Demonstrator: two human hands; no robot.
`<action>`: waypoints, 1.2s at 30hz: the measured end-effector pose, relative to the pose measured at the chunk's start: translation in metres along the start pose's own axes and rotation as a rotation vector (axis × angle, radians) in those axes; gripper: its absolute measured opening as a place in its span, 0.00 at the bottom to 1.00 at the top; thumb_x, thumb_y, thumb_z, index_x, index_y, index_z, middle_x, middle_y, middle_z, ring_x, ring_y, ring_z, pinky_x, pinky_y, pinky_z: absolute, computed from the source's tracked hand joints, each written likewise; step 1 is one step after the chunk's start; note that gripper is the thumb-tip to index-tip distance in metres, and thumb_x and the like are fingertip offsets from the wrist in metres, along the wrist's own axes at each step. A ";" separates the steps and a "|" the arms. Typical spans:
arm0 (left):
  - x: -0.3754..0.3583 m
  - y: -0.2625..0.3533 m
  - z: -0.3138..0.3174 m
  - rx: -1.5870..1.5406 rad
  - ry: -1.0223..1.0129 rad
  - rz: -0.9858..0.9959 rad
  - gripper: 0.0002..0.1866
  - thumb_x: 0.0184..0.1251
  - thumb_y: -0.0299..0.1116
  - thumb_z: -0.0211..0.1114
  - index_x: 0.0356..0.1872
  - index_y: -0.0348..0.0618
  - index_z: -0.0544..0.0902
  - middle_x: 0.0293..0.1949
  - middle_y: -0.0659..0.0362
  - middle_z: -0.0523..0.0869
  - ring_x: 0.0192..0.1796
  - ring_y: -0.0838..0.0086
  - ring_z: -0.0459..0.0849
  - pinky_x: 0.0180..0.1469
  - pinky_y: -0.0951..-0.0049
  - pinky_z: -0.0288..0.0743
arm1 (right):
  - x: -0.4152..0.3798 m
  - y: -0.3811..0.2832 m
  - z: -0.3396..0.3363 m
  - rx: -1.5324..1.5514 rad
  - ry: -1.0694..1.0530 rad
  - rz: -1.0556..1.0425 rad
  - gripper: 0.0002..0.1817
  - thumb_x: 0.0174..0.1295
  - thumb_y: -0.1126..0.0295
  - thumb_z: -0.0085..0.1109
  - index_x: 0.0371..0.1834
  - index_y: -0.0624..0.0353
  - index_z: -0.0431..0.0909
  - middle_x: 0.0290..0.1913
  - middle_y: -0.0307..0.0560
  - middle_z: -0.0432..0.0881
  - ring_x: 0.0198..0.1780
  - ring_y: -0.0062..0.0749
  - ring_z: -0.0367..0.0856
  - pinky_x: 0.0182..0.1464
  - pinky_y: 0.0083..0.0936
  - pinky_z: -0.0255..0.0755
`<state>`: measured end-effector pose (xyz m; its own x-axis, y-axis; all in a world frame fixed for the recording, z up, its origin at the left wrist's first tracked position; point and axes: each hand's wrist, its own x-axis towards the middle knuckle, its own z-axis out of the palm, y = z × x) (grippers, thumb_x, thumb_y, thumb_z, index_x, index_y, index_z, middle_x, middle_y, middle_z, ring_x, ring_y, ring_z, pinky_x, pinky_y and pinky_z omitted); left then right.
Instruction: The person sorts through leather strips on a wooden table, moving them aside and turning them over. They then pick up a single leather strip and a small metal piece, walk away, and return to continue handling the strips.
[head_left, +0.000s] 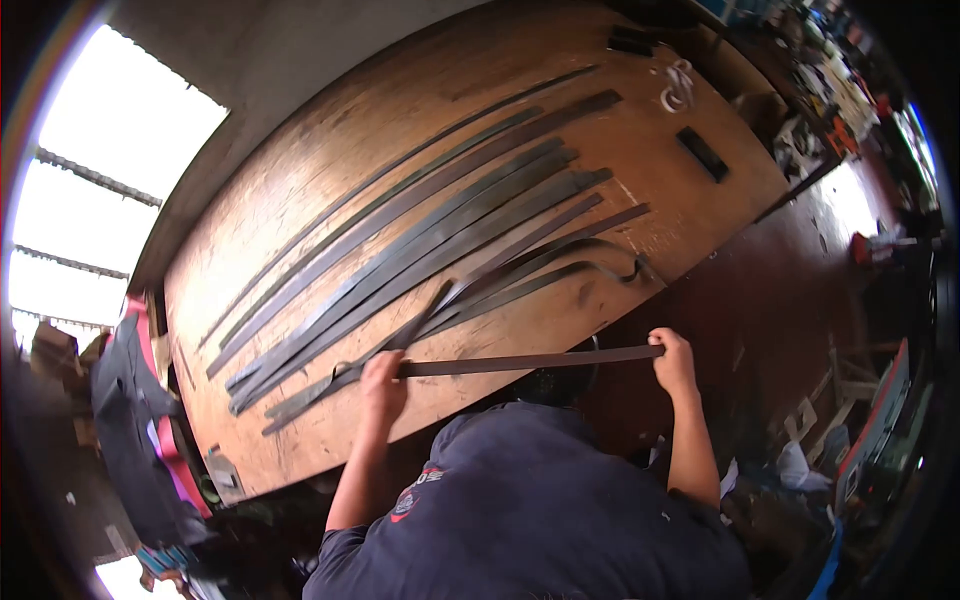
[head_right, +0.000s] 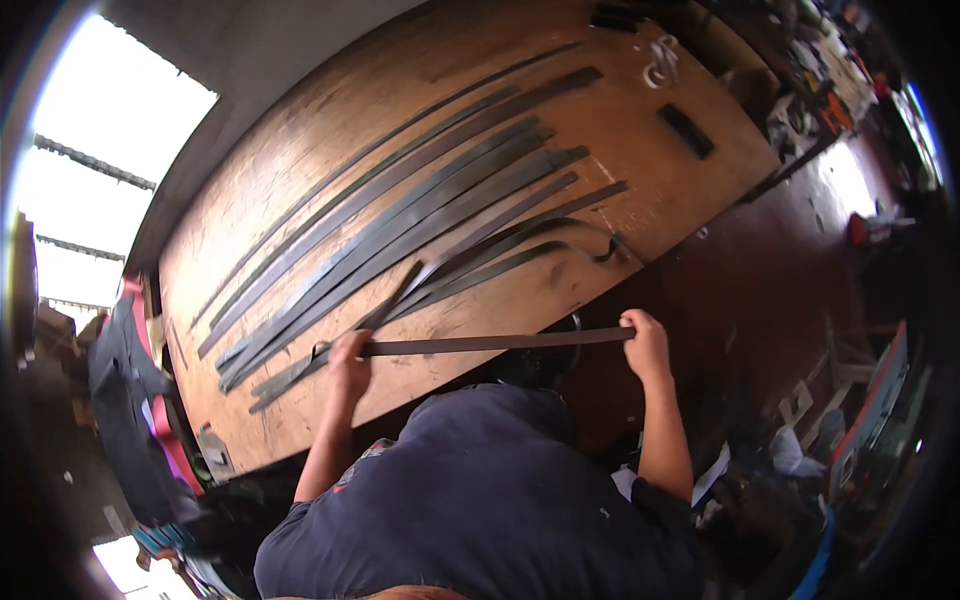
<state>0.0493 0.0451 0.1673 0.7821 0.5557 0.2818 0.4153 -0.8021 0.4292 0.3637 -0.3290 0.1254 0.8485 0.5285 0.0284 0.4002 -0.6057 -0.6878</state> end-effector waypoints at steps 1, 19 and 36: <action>-0.010 -0.011 -0.020 0.015 -0.020 -0.083 0.12 0.54 0.20 0.63 0.40 0.41 0.82 0.36 0.51 0.84 0.44 0.53 0.82 0.47 0.59 0.75 | 0.005 0.005 -0.003 -0.053 0.023 -0.009 0.05 0.66 0.75 0.54 0.40 0.63 0.77 0.39 0.59 0.82 0.44 0.59 0.80 0.44 0.43 0.74; -0.253 -0.243 -0.136 0.929 -0.177 -0.749 0.09 0.66 0.30 0.49 0.40 0.47 0.78 0.41 0.57 0.79 0.51 0.61 0.77 0.65 0.48 0.59 | 0.121 0.077 0.047 -0.724 -0.139 -0.153 0.12 0.63 0.74 0.49 0.48 0.56 0.78 0.56 0.44 0.75 0.68 0.42 0.63 0.74 0.61 0.44; -0.185 -0.231 -0.026 0.780 -0.701 -1.121 0.39 0.61 0.31 0.58 0.76 0.51 0.56 0.76 0.48 0.56 0.78 0.52 0.50 0.72 0.30 0.39 | 0.214 0.034 0.007 -0.716 -0.436 0.465 0.51 0.54 0.67 0.69 0.79 0.43 0.48 0.81 0.45 0.44 0.79 0.52 0.44 0.75 0.61 0.44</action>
<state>-0.2032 0.1332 0.0383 -0.1272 0.9015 -0.4136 0.8793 -0.0904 -0.4676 0.5568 -0.2321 0.1024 0.8301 0.2307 -0.5076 0.2948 -0.9543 0.0484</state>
